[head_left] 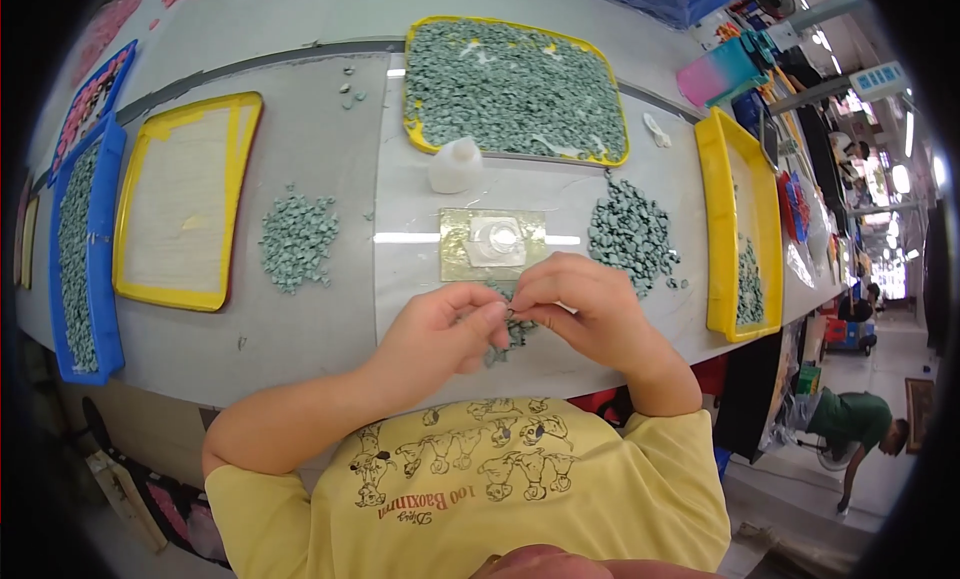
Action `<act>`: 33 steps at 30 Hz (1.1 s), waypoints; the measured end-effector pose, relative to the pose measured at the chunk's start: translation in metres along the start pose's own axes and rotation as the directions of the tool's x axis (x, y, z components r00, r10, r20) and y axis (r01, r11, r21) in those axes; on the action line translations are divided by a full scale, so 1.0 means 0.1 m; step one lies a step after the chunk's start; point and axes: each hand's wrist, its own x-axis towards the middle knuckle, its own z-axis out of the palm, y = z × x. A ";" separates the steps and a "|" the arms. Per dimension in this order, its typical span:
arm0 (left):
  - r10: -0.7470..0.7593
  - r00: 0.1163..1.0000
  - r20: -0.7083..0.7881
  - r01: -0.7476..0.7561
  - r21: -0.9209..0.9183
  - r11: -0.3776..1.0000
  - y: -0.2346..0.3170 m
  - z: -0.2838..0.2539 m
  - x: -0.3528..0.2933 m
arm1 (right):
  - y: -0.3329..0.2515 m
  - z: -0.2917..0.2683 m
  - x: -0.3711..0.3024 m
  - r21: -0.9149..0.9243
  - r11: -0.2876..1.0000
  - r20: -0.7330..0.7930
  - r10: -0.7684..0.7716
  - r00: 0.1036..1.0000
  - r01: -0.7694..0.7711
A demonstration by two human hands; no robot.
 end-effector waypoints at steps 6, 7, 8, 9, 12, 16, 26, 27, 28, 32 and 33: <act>0.031 0.999 0.013 -0.031 -0.033 0.999 0.04 -0.18 -0.17 | -0.17 0.29 0.10 -0.267 0.941 -0.064 -0.235 0.970 0.210; 0.032 0.999 0.018 -0.031 -0.046 0.998 0.04 -0.20 -0.19 | -0.19 0.32 0.10 -0.314 0.915 -0.050 -0.282 0.958 0.253; 0.035 0.999 0.012 -0.034 -0.047 0.998 0.04 -0.22 -0.21 | -0.21 0.34 0.11 -0.310 0.915 -0.048 -0.286 0.957 0.258; 0.054 0.999 -0.002 -0.054 0.003 0.999 0.04 -0.22 -0.23 | -0.23 0.35 0.11 -0.331 0.908 -0.038 -0.285 0.958 0.257; 0.092 0.995 -0.027 -0.086 0.175 0.981 0.03 -0.25 -0.26 | -0.26 0.37 0.10 -0.352 0.908 -0.038 -0.256 0.966 0.227; 0.219 0.975 -0.022 -0.204 0.290 0.935 0.05 -0.18 -0.24 | -0.20 0.31 0.10 -0.341 0.916 -0.055 -0.246 0.968 0.213; 0.067 0.983 -0.170 -0.081 -0.075 0.994 0.09 -0.10 -0.02 | 0.17 0.02 0.08 -0.637 0.731 -0.011 -0.325 0.946 0.244; 0.082 0.983 -0.167 -0.094 -0.066 0.993 0.08 -0.10 -0.01 | 0.19 0.00 0.09 -0.647 0.715 0.010 -0.341 0.940 0.266; 0.096 0.982 -0.164 -0.107 -0.058 0.993 0.08 -0.09 0.01 | 0.21 -0.01 0.09 -0.656 0.697 0.031 -0.357 0.934 0.288; 0.101 0.983 -0.152 -0.113 -0.075 0.991 0.09 -0.06 0.05 | 0.22 0.00 0.11 -0.665 0.701 -0.004 -0.349 0.937 0.258; 0.101 0.984 -0.148 -0.111 -0.063 0.992 0.09 -0.06 0.05 | 0.23 0.00 0.11 -0.668 0.695 -0.003 -0.357 0.934 0.264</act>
